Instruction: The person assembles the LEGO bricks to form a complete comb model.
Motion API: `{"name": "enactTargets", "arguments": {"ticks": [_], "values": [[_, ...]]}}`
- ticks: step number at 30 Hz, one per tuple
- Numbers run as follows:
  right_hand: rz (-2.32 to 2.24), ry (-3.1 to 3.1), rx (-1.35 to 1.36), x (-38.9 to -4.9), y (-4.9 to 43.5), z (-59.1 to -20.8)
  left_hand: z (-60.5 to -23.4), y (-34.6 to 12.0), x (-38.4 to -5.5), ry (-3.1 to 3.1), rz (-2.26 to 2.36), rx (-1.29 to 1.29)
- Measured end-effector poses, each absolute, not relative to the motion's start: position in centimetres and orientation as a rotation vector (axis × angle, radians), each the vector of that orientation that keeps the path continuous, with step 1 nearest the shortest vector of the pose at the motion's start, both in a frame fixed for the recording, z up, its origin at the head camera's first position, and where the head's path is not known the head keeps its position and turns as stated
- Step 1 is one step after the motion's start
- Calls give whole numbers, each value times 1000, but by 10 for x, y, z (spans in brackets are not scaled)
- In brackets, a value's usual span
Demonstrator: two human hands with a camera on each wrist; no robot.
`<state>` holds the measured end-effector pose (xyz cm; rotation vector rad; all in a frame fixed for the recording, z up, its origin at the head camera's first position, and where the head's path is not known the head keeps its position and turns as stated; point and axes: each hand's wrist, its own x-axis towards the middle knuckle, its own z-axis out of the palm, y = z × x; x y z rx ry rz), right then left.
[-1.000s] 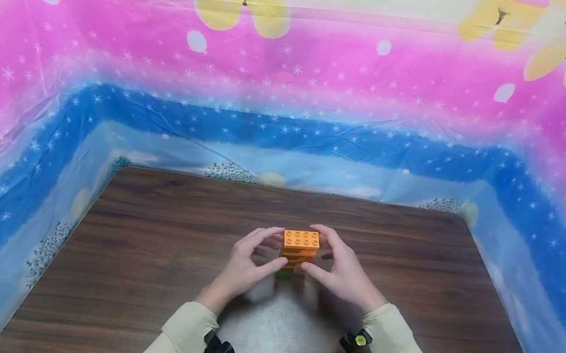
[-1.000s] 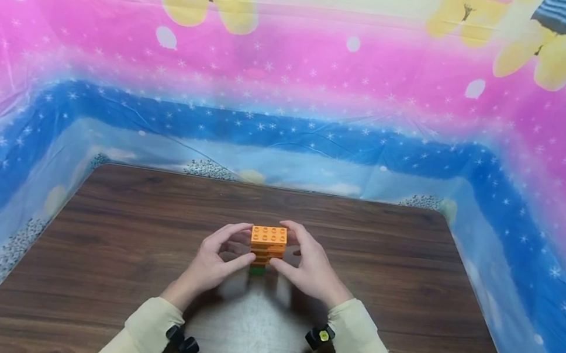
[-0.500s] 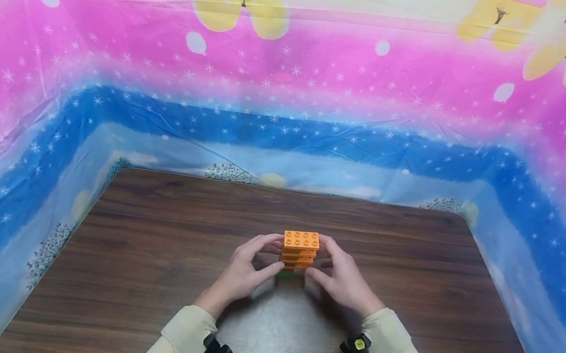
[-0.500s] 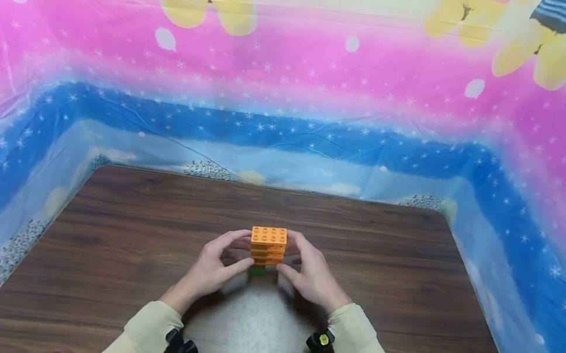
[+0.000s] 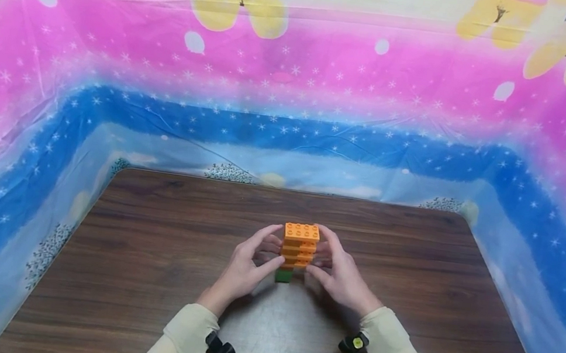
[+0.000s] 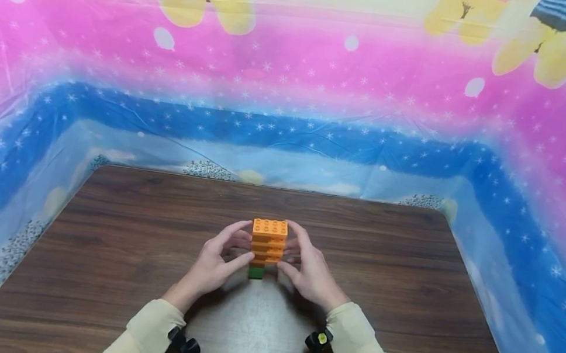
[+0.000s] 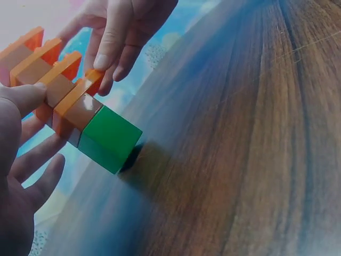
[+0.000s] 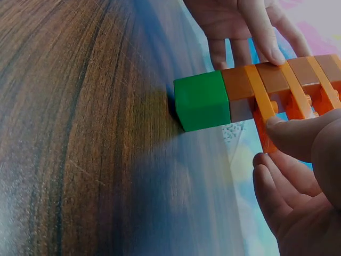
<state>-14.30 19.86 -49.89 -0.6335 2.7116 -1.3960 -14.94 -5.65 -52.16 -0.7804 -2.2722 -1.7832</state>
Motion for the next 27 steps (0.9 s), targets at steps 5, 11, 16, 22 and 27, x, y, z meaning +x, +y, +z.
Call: {"name": "enactTargets", "arguments": {"ticks": [5, 11, 16, 22, 27], "values": [[-1462, 2679, -664, -145, 198, -498, -519, -56, -153, -2263, -1793, -762], [-1450, 2659, -675, -147, 198, -497, -515, -55, -155, -2343, -1765, -698], [-1423, 2631, -630, -149, 198, -497, -514, -53, -158, -2426, -1763, -649], [-1428, 2582, -599, -153, 198, -498, -515, -51, -161, -2481, -1762, -610], [-1407, 2551, -554, -159, 199, -501, -514, -50, -163, -2535, -1757, -567]]}}
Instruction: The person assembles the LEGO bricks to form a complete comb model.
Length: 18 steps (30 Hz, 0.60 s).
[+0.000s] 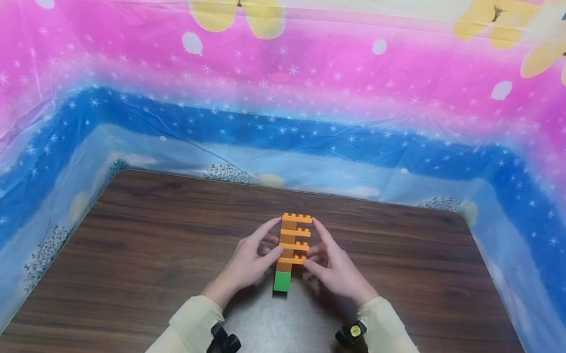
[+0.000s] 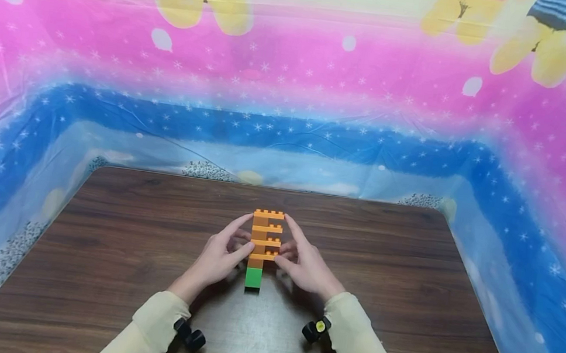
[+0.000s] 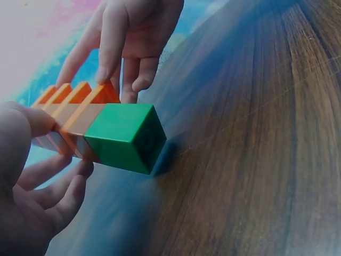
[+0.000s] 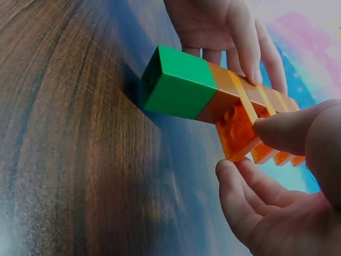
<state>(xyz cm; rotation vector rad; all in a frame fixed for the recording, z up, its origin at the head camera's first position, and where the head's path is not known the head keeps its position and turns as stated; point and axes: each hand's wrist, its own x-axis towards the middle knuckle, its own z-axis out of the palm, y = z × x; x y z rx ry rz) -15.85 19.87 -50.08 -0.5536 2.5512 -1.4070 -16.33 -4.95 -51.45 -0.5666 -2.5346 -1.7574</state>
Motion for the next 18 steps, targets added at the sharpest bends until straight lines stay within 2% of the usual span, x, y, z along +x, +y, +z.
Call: {"name": "enactTargets", "arguments": {"ticks": [18], "values": [[-1307, 2442, -381, -175, 194, -506, -521, -44, -175, -2712, -1670, -423]]}}
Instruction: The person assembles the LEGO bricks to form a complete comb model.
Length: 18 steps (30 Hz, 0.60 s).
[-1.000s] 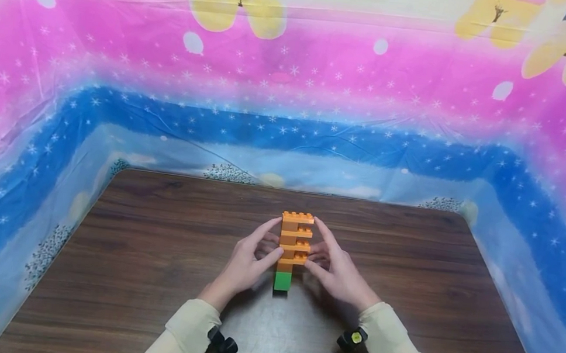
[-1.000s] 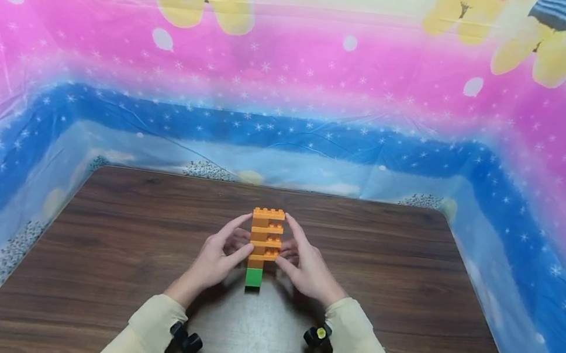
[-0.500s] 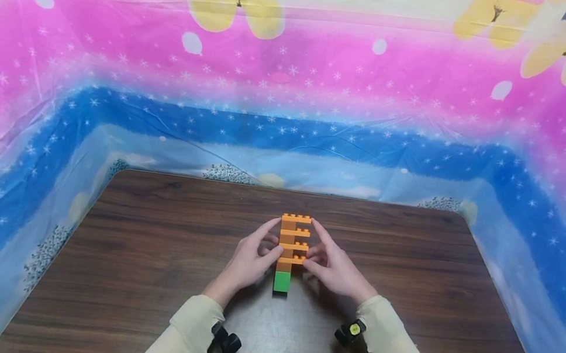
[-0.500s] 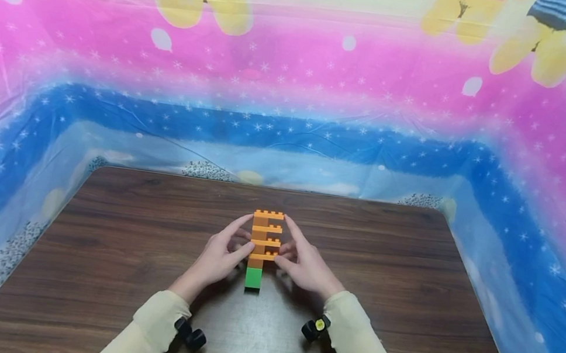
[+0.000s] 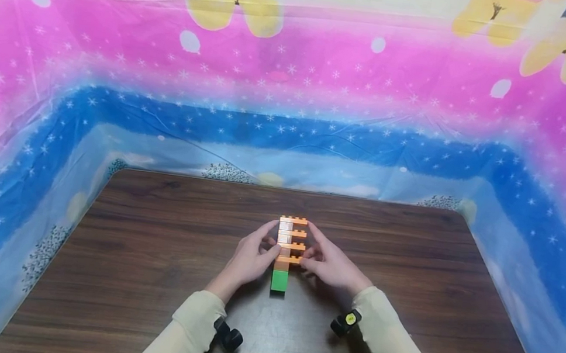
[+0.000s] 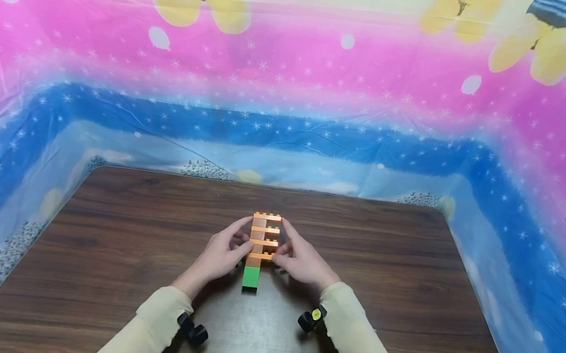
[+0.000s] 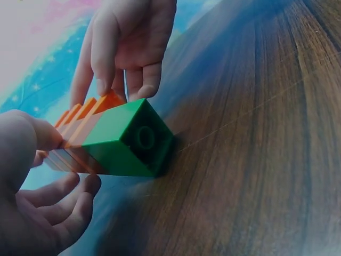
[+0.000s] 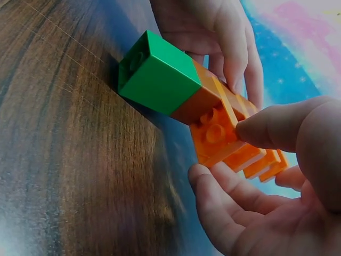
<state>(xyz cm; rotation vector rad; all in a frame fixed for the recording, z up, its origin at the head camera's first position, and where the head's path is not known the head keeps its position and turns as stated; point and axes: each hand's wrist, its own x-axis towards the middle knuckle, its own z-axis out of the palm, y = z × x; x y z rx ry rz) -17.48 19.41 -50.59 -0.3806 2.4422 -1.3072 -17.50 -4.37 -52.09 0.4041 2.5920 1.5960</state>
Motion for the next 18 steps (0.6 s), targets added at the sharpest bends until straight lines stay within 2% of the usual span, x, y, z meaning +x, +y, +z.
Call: {"name": "enactTargets", "arguments": {"ticks": [8, 18], "values": [[-1257, 2438, -399, -177, 189, -507, -522, -40, -177, 2616, 1488, 306], [-1188, 2499, -376, -177, 186, -510, -522, -38, -176, 2592, 1445, 310]]}}
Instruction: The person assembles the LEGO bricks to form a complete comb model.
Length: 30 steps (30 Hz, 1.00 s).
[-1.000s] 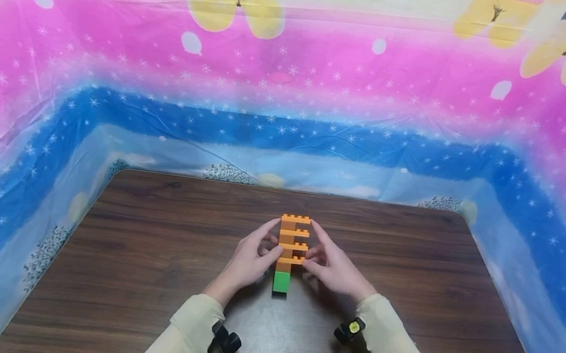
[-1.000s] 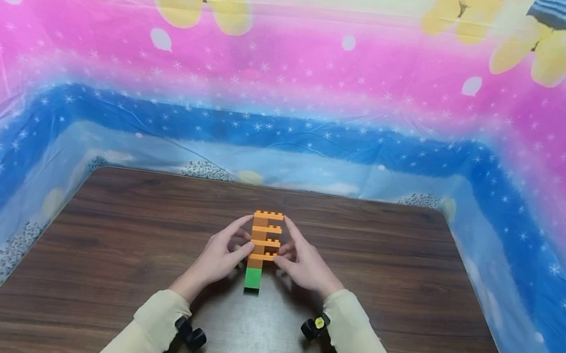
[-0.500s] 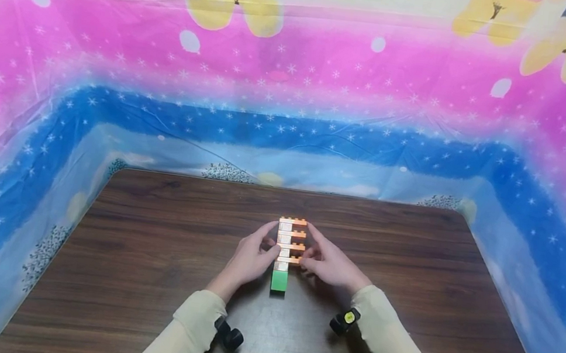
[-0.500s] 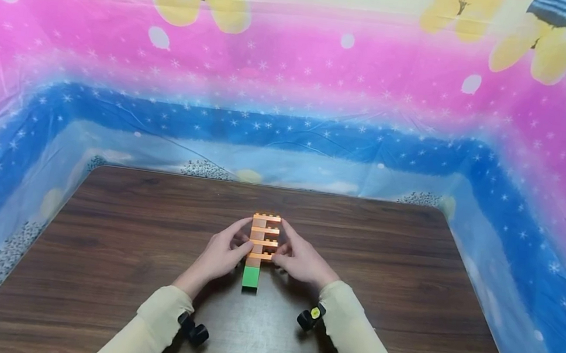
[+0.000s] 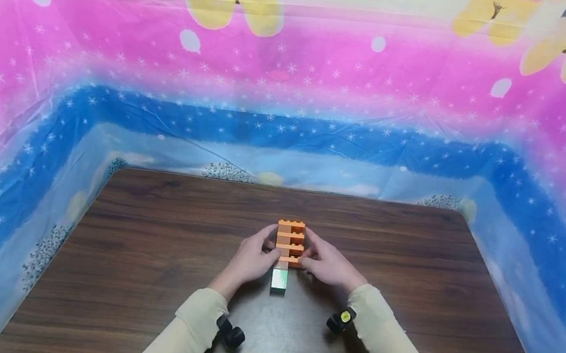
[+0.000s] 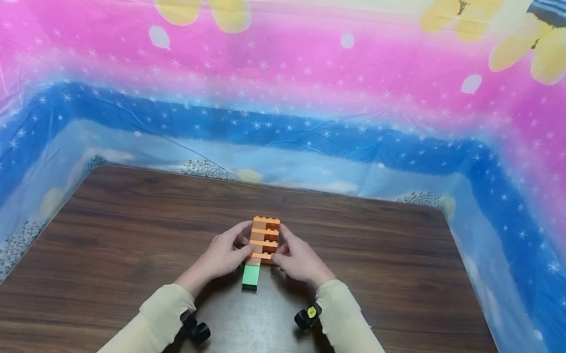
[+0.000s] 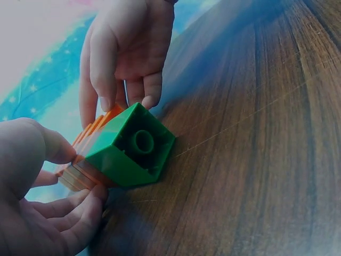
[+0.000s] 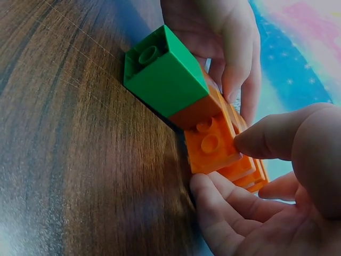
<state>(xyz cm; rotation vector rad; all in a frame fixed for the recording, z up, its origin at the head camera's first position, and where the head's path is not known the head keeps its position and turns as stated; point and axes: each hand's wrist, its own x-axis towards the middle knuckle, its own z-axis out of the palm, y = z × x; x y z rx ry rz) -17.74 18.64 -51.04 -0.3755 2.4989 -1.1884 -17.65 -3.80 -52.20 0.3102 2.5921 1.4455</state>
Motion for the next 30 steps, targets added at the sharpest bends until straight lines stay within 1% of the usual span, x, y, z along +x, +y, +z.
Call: {"name": "enactTargets", "arguments": {"ticks": [12, 20, 25, 30], "values": [[-1152, 2510, -369, -178, 185, -512, -522, -36, -176, 2619, 1376, 296], [-1145, 2515, -353, -176, 186, -508, -522, -35, -175, 2592, 1411, 287], [-1123, 2553, -359, -171, 188, -508, -521, -42, -172, 2589, 1414, 342], [-1035, 2724, -399, -164, 195, -509, -518, -59, -169, 2679, 1376, 469]]}}
